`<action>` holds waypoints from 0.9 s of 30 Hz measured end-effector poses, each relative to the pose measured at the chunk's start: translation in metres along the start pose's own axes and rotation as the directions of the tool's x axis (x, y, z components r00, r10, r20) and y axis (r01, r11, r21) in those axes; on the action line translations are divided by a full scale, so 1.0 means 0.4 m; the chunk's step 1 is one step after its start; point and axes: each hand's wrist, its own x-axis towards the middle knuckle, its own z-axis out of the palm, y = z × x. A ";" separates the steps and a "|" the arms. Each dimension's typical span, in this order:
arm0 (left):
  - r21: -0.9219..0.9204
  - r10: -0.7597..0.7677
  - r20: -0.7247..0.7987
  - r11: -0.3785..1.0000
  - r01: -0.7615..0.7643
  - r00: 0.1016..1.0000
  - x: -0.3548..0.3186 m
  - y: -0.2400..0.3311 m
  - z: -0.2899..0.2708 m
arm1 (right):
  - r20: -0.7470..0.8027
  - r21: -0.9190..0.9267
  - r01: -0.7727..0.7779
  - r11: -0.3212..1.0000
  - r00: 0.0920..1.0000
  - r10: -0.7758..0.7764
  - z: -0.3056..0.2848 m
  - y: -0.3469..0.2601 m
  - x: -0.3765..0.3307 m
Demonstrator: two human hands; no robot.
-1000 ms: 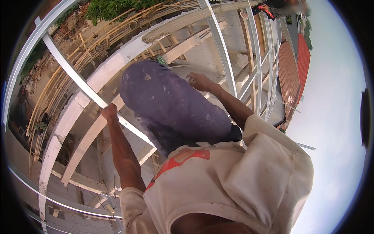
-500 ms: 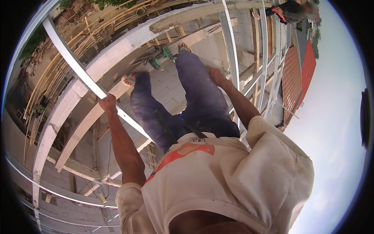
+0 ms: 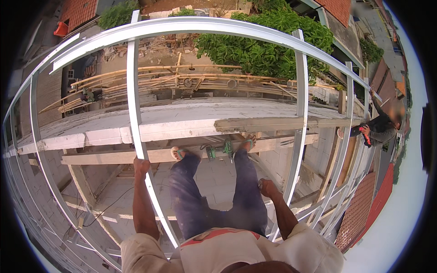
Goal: The person positions and secures white metal frame sections on a rooftop structure using a wrench. He aligns the frame pieces, tightens fasteners at joints, and adjusts the frame to fit the existing structure.
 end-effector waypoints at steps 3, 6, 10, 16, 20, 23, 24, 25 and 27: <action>0.013 0.046 -0.092 0.999 -0.045 0.995 -0.033 0.013 0.002 | -0.276 0.154 0.111 0.982 0.959 -0.065 -0.170 -0.039 0.047; -0.087 0.099 -0.148 0.990 -0.113 0.984 -0.040 0.005 0.021 | -0.489 0.222 0.306 0.926 0.857 -0.166 -0.347 -0.099 0.125; 0.103 0.141 -0.308 0.988 -0.115 0.941 -0.039 0.030 0.051 | -0.556 0.263 0.440 0.859 0.797 -0.237 -0.457 -0.130 0.164; 0.288 0.187 -0.532 0.957 -0.032 0.826 -0.081 0.136 0.235 | -0.293 0.268 0.199 0.943 0.949 -0.117 -0.310 0.139 0.186; -0.028 0.267 -0.167 0.961 -0.275 0.949 -0.041 0.124 0.266 | -0.116 0.424 0.045 0.904 0.993 0.005 -0.203 0.304 0.149; 0.100 0.138 -0.230 0.988 -0.117 0.963 -0.031 0.136 0.292 | -0.152 0.468 0.008 0.884 0.986 0.071 -0.164 0.432 0.128; 0.084 0.136 -0.280 0.990 -0.117 0.950 -0.062 0.164 0.331 | -0.174 0.463 -0.026 0.886 0.977 0.119 -0.142 0.503 0.114; 0.256 0.096 -0.276 0.966 -0.023 0.956 -0.092 0.203 0.361 | -0.194 0.456 -0.060 0.888 0.967 0.165 -0.115 0.590 0.103; 0.333 0.130 -0.396 0.943 0.010 0.909 -0.148 0.213 0.411 | -0.228 0.495 -0.091 0.864 0.946 0.230 -0.137 0.707 0.087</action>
